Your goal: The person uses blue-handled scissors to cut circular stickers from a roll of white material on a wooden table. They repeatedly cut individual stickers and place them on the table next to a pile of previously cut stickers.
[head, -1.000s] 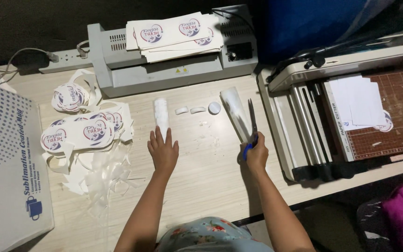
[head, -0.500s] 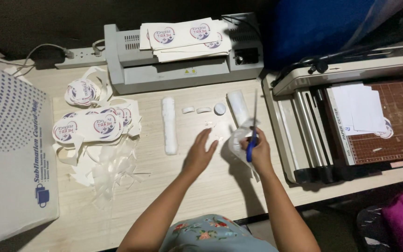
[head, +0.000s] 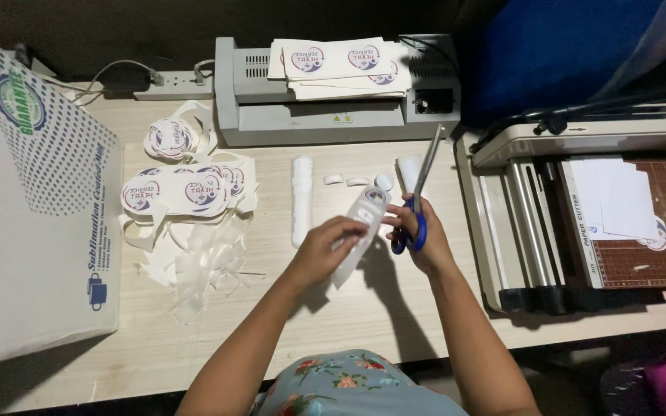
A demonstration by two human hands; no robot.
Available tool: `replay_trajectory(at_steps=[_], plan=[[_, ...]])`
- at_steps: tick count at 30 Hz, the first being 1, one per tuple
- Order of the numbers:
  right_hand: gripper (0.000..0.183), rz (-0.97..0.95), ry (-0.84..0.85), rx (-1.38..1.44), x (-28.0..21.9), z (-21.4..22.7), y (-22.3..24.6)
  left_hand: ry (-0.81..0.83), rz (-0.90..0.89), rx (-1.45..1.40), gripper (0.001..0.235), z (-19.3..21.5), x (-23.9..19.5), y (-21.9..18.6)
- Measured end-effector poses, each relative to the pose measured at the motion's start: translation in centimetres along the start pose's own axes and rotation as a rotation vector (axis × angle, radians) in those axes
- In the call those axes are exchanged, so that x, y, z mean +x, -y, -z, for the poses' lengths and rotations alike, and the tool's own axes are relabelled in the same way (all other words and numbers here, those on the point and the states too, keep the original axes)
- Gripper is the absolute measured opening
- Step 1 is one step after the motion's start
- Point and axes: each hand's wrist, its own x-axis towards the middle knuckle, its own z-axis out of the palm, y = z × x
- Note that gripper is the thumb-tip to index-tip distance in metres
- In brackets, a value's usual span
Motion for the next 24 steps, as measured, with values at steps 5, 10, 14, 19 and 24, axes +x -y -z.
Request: replay_trajectory(at_steps=[5,10,14,19,24], plan=[[0.051,-0.057,0.059,0.025,1.3,-1.0,-0.3,0.085,-0.196,0.218,0.025,0.2,-2.7,0.1],[0.052,0.064,0.070,-0.007,-0.4,-4.3,0.7,-0.121,0.288,0.027,0.040,0.5,-3.3,-4.4],[0.052,0.131,0.103,-0.055,-2.7,-6.2,1.4,-0.327,0.180,-0.100,0.035,0.2,-1.9,1.6],[0.055,0.170,0.115,-0.180,-5.0,-5.6,2.2,-0.414,-0.103,0.253,0.016,1.2,-3.0,-1.3],[0.063,0.025,0.326,0.246,-7.3,-6.3,3.9,-0.768,-0.890,1.001,0.006,2.0,-3.3,-2.4]])
